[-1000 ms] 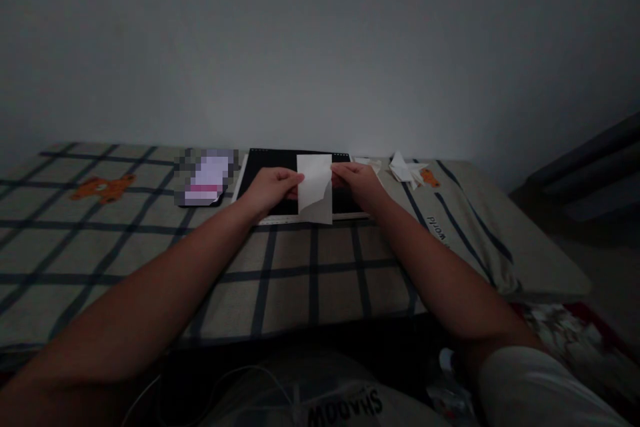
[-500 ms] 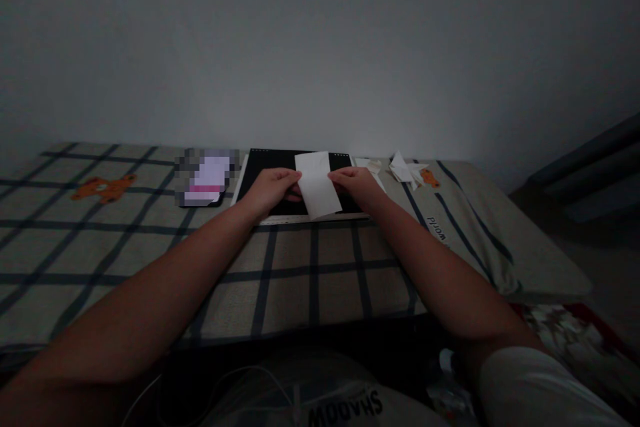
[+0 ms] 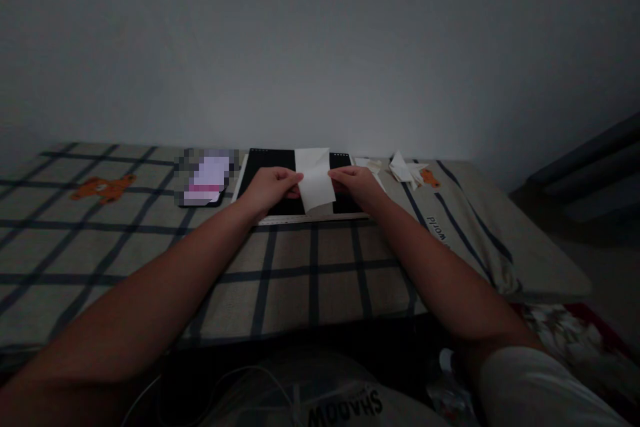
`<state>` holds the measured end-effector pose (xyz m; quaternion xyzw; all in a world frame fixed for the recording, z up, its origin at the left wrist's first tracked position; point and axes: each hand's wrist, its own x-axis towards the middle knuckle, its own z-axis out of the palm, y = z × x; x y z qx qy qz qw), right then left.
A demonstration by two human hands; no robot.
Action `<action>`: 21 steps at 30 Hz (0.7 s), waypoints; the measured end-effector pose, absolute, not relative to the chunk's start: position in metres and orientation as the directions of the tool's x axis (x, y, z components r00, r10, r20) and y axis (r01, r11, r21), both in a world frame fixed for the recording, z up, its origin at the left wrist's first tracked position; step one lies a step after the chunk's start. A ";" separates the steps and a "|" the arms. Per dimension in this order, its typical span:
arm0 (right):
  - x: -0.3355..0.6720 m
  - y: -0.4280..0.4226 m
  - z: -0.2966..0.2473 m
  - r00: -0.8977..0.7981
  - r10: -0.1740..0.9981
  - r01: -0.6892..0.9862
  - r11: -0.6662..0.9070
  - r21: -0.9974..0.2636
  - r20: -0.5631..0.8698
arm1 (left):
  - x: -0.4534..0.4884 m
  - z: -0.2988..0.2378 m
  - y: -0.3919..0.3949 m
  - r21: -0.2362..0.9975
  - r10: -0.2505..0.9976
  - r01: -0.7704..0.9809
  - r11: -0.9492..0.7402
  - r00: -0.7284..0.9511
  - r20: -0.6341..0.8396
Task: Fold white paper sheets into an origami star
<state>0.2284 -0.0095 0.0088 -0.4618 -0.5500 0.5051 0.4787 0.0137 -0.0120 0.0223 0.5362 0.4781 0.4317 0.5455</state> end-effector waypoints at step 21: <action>0.229 -0.009 0.009 -0.126 0.992 0.018 0.035 -0.999 0.032 | 0.012 0.017 -0.007 0.998 0.984 -0.005 0.064 0.169 -0.062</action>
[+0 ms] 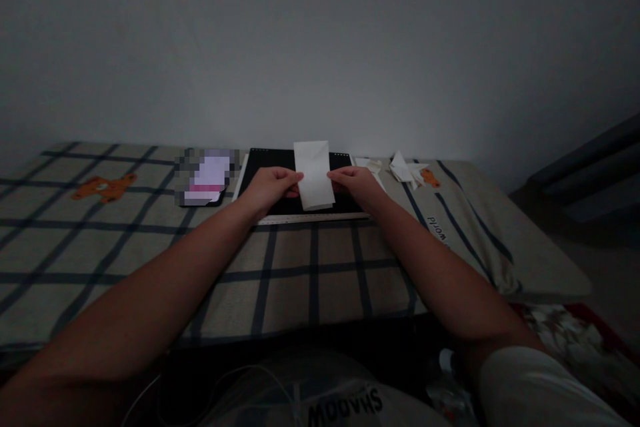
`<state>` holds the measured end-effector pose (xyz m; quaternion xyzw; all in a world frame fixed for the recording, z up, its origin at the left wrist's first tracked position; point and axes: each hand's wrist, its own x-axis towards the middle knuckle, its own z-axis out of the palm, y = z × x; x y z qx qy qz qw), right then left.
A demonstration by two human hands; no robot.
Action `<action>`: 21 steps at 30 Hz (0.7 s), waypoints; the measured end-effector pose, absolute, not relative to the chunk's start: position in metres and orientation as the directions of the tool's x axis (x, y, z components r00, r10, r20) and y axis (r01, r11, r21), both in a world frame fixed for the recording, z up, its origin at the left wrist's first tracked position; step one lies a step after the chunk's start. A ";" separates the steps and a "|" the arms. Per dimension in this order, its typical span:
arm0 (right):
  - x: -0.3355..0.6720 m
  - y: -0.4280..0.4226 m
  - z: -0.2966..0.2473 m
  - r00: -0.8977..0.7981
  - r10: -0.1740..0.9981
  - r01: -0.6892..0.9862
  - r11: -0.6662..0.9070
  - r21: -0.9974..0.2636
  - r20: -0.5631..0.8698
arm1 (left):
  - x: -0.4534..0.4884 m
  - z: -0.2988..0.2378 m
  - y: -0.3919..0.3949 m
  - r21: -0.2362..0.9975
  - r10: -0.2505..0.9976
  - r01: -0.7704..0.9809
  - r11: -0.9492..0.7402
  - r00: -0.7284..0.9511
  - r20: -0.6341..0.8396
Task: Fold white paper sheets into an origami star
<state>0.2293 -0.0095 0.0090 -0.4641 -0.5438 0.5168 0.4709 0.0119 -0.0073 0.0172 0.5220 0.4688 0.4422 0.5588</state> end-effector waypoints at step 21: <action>0.228 -0.013 0.015 -0.086 0.996 0.077 -0.001 -0.997 -0.007 | 0.012 0.020 -0.009 0.995 0.976 -0.023 0.100 0.195 -0.094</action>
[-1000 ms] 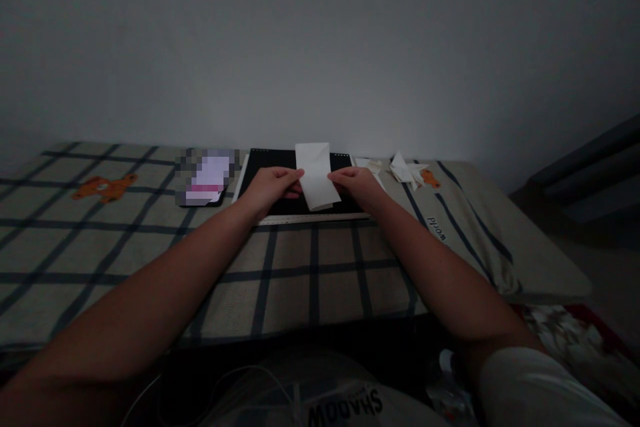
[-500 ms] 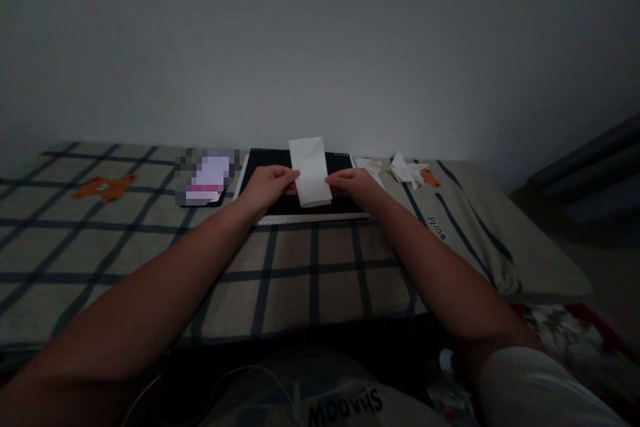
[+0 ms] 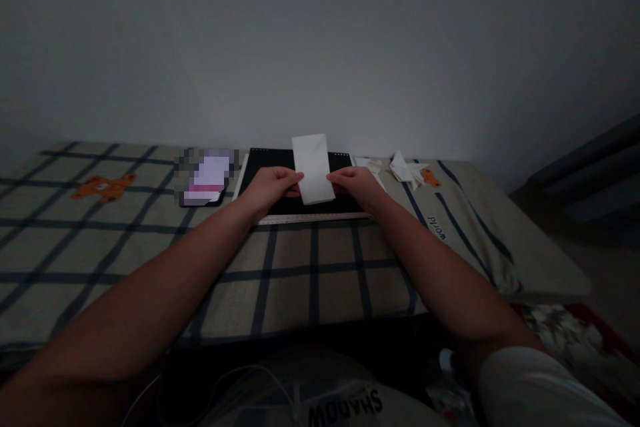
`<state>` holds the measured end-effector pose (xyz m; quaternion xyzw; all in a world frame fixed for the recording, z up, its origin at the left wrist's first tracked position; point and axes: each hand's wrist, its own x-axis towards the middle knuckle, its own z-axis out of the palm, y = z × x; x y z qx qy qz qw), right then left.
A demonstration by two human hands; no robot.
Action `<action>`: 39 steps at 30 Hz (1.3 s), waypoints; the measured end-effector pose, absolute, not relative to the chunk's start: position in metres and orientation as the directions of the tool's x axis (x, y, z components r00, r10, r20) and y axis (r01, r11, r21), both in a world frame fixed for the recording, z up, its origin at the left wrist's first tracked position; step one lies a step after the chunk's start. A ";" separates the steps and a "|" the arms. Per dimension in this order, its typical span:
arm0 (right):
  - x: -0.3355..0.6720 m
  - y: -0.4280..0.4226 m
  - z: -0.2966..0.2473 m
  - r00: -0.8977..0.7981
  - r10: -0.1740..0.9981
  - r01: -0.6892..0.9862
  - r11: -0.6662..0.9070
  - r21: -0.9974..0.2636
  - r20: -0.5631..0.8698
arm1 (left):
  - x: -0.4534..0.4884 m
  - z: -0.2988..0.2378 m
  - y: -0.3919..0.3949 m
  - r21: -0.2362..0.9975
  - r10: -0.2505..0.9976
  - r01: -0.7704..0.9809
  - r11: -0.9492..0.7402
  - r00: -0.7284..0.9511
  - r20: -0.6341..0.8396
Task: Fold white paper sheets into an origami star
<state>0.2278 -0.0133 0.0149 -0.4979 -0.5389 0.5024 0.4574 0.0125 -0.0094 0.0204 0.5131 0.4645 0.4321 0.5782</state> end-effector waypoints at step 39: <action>0.233 -0.012 0.017 -0.087 0.995 0.152 0.054 -0.987 0.041 | 0.013 0.021 -0.011 0.984 0.925 -0.034 0.173 0.349 -0.151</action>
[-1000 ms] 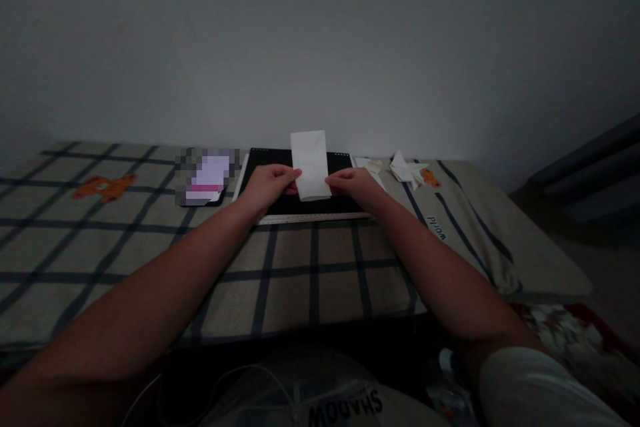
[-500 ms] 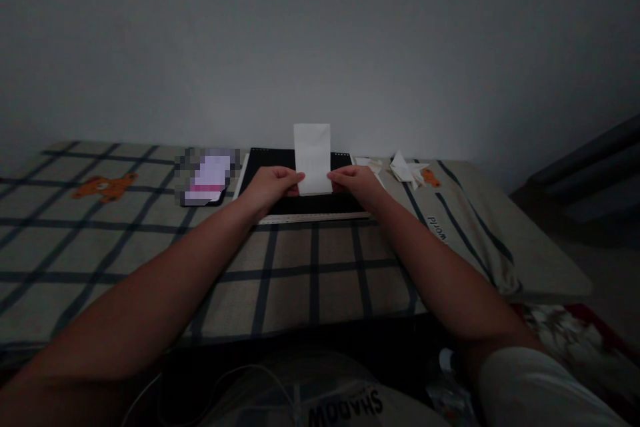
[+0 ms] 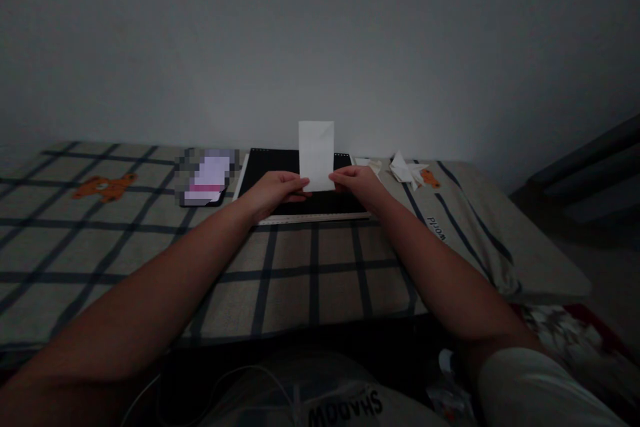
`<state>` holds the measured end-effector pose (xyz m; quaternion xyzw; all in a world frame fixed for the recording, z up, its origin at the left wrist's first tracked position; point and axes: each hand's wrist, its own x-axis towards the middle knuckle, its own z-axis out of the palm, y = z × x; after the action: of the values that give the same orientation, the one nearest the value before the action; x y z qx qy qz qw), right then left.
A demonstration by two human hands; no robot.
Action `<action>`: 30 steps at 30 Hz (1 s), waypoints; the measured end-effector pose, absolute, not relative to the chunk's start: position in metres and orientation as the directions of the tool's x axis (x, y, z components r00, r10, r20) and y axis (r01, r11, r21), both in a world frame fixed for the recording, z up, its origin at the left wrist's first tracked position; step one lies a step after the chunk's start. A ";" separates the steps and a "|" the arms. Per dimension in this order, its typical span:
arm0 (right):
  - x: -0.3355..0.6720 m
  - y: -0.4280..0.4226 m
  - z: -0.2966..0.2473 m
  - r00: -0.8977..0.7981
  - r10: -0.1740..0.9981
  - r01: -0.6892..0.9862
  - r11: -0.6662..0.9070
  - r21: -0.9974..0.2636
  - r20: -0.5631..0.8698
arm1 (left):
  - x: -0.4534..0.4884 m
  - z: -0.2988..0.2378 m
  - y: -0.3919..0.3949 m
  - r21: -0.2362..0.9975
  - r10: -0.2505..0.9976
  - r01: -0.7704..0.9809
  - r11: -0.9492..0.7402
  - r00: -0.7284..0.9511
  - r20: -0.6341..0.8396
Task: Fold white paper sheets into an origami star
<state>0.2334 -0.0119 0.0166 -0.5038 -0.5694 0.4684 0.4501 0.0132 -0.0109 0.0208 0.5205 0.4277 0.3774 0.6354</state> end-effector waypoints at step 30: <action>0.233 -0.013 0.016 -0.158 0.987 0.246 0.055 -0.968 0.016 | 0.010 0.022 -0.008 0.996 0.976 0.044 0.076 0.199 -0.083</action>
<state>0.2334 -0.0134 0.0163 -0.5095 -0.6052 0.4614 0.4017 0.0098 -0.0082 0.0224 0.5366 0.4756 0.4173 0.5583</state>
